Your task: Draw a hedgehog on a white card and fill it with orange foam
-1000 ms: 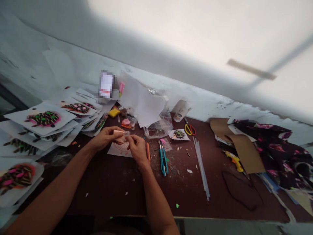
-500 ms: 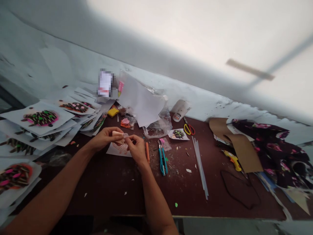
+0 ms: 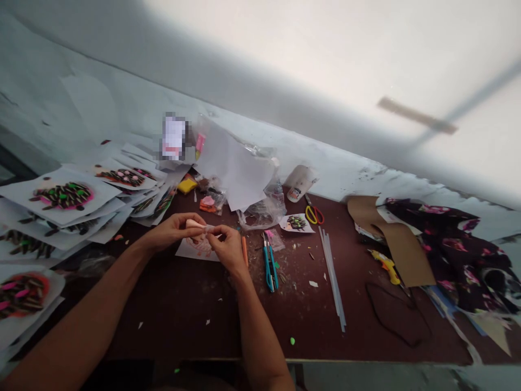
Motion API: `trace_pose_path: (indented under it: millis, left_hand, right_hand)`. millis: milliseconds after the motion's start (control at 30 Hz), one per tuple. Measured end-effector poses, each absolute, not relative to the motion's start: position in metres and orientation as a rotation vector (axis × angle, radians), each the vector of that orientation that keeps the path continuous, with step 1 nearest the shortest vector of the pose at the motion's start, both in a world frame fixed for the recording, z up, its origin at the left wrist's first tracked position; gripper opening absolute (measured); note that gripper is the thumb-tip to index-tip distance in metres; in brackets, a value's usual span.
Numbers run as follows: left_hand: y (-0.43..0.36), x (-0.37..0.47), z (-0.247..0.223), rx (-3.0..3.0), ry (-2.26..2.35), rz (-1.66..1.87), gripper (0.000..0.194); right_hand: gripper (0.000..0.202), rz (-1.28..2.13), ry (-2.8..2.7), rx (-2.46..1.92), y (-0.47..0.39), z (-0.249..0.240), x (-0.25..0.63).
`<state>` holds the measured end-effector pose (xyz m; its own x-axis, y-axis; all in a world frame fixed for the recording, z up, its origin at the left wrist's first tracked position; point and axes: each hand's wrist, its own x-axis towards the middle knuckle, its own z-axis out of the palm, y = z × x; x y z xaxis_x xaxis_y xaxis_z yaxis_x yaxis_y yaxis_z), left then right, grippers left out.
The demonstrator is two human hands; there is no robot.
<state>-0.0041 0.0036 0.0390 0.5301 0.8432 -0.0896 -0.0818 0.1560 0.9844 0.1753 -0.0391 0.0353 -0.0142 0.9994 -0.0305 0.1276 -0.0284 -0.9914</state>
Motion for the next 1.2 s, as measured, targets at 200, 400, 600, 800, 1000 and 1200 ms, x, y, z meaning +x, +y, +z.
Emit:
trace_pose_path:
  millis: [200,400,600,800,1000,1200]
  left_hand:
    - [0.004,-0.003,0.035,1.244,0.800,0.777,0.035]
    - [0.003,-0.005,0.039,1.286,0.781,0.720,0.038]
    - [0.002,-0.005,0.045,1.300,0.743,0.665,0.037]
    - [0.002,-0.004,0.042,1.310,0.832,0.679,0.043]
    - [0.005,0.001,0.034,1.239,0.920,0.819,0.052]
    - [0.006,0.004,0.032,1.270,0.866,0.884,0.044]
  right_hand:
    - [0.022,1.231,-1.282,-1.282,-0.036,0.033,0.179]
    - [0.019,1.262,-1.294,-1.300,-0.037,0.033,0.181]
    - [0.028,1.348,-1.265,-1.275,-0.037,0.034,0.181]
    - [0.028,1.214,-1.231,-1.318,-0.038,0.031,0.179]
    - [0.014,0.852,-1.449,-1.419,-0.048,0.037,0.175]
    - [0.011,0.564,-1.704,-1.431,-0.050,0.035,0.172]
